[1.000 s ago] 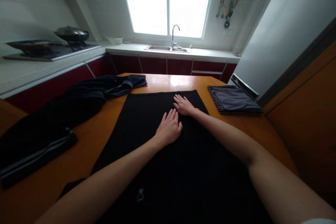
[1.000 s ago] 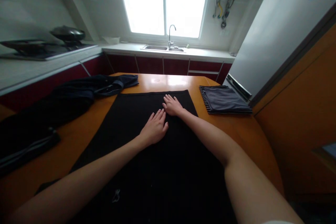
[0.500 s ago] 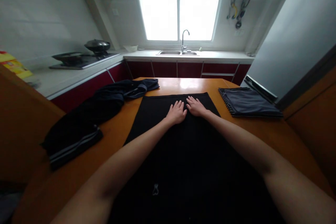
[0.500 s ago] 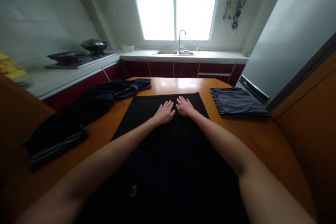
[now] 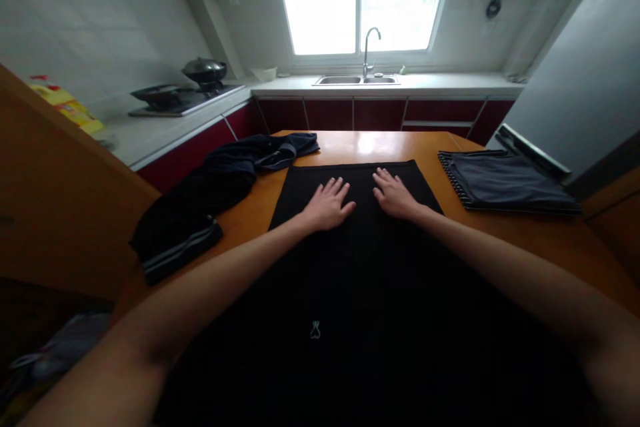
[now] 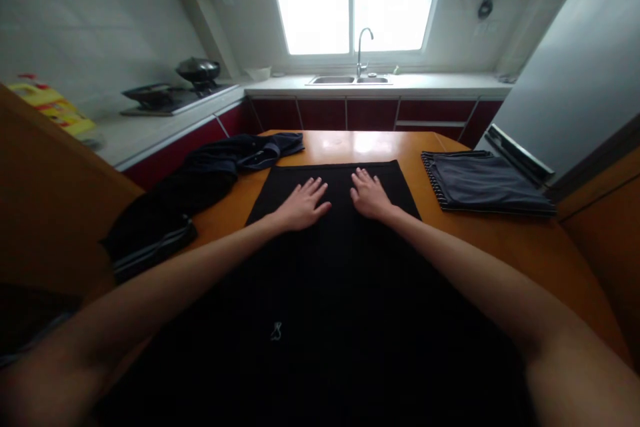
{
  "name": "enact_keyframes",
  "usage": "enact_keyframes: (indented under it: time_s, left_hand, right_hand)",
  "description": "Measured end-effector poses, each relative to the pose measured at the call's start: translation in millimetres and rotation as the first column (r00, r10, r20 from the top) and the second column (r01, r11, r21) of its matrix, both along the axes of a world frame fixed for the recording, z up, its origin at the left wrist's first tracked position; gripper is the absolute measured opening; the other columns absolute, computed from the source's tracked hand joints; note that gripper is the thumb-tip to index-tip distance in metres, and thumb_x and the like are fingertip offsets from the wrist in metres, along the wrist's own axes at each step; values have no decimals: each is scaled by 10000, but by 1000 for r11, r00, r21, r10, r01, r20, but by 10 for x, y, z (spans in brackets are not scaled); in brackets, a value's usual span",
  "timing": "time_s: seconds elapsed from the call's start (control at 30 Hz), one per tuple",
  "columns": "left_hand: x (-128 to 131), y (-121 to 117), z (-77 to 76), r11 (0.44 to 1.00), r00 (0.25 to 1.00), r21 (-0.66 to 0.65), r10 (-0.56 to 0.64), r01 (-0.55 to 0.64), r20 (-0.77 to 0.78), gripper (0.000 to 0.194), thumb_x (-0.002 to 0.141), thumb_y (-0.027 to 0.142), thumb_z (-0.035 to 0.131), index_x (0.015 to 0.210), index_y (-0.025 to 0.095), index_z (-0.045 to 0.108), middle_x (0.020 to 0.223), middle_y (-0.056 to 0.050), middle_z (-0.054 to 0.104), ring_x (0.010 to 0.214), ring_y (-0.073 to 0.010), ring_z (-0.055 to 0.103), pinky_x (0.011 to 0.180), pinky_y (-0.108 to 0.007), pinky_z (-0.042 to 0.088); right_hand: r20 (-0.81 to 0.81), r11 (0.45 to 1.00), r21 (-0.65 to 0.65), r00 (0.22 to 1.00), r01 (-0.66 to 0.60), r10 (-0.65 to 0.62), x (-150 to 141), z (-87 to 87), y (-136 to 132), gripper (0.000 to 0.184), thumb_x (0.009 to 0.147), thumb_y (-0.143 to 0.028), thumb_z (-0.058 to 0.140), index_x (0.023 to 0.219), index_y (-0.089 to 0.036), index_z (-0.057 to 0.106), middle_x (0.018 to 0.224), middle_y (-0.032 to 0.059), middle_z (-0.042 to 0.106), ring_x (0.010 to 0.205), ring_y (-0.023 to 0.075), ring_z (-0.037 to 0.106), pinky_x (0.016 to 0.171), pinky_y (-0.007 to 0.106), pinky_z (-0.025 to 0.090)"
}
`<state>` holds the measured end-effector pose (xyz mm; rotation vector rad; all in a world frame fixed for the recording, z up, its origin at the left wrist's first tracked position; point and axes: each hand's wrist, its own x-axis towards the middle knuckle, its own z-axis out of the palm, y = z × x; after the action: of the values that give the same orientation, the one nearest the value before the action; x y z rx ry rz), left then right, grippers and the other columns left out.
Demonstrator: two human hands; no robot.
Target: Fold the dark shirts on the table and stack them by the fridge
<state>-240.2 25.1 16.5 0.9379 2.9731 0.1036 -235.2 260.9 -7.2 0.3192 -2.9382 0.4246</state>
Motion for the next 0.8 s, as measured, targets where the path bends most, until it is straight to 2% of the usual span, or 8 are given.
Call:
enact_keyframes:
  time_s: [0.1, 0.2, 0.33, 0.4, 0.47, 0.53, 0.63, 0.8]
  left_hand:
    - [872, 25, -51, 978, 973, 66, -202, 196, 112, 681, 1000, 645, 221, 1588, 303, 211, 1662, -31, 133, 1533, -252, 95, 1218, -476, 138]
    - [1371, -236, -108, 972, 970, 76, -227, 220, 92, 654, 1005, 637, 246, 1588, 345, 190, 1660, 7, 123, 1536, -221, 72, 1232, -461, 92]
    - [1448, -661, -74, 994, 991, 25, -106, 104, 81, 612, 1031, 576, 249, 1586, 322, 213, 1660, -6, 126, 1535, -221, 73, 1231, -467, 103]
    - [1508, -771, -10, 998, 995, 16, -56, 55, 79, 633, 1030, 573, 259, 1589, 279, 218, 1658, -39, 133, 1534, -236, 75, 1226, -476, 129]
    - [1704, -803, 49, 997, 995, 32, -77, 75, 70, 653, 1023, 586, 278, 1593, 277, 199, 1657, -43, 137, 1534, -239, 71, 1227, -477, 132]
    - [1997, -787, 68, 988, 986, 56, -149, 146, 73, 653, 1021, 587, 300, 1596, 311, 163, 1655, -26, 145, 1533, -231, 77, 1232, -474, 126]
    - [2383, -746, 13, 972, 969, 89, -225, 217, 99, 656, 1020, 571, 341, 1596, 330, 139, 1657, -22, 134, 1532, -249, 88, 1228, -499, 121]
    - [2565, -850, -50, 982, 977, 122, -161, 144, 139, 671, 1014, 565, 386, 1593, 295, 179, 1661, -53, 119, 1530, -287, 82, 1214, -544, 120]
  right_hand:
    - [22, 972, -70, 974, -223, 225, 683, -54, -263, 586, 1003, -325, 332, 1555, -128, 314, 1642, 119, 214, 1518, 228, 172, 1213, 466, 181]
    - [35, 967, -31, 966, -254, 255, 1195, -153, -117, 598, 1008, -384, 330, 1563, -162, 303, 1631, 110, 249, 1515, 223, 183, 1213, 489, 184]
    - [32, 994, 56, 995, -93, 92, 1443, -149, 285, 590, 1008, -410, 331, 1526, -134, 383, 1611, 139, 292, 1507, 248, 215, 1208, 502, 200]
    - [-6, 997, 71, 1000, -12, 12, 1582, -69, 340, 578, 1009, -384, 325, 1510, -108, 407, 1603, 160, 304, 1505, 261, 220, 1203, 513, 210]
    - [-47, 996, 68, 997, -55, 58, 1820, 18, 251, 572, 1017, -382, 326, 1520, -117, 389, 1611, 143, 293, 1510, 247, 200, 1212, 512, 196]
    - [-62, 982, 54, 981, -181, 184, 2122, 61, 74, 576, 1028, -397, 330, 1550, -152, 330, 1628, 102, 261, 1517, 219, 172, 1222, 502, 180]
    - [-21, 951, 28, 951, -306, 307, 2513, 4, -143, 583, 1037, -426, 329, 1574, -209, 265, 1640, 59, 223, 1517, 201, 164, 1220, 495, 205]
    - [38, 970, 13, 969, -243, 242, 2678, -203, -107, 595, 1027, -477, 337, 1559, -212, 314, 1625, 83, 255, 1504, 241, 208, 1211, 523, 220]
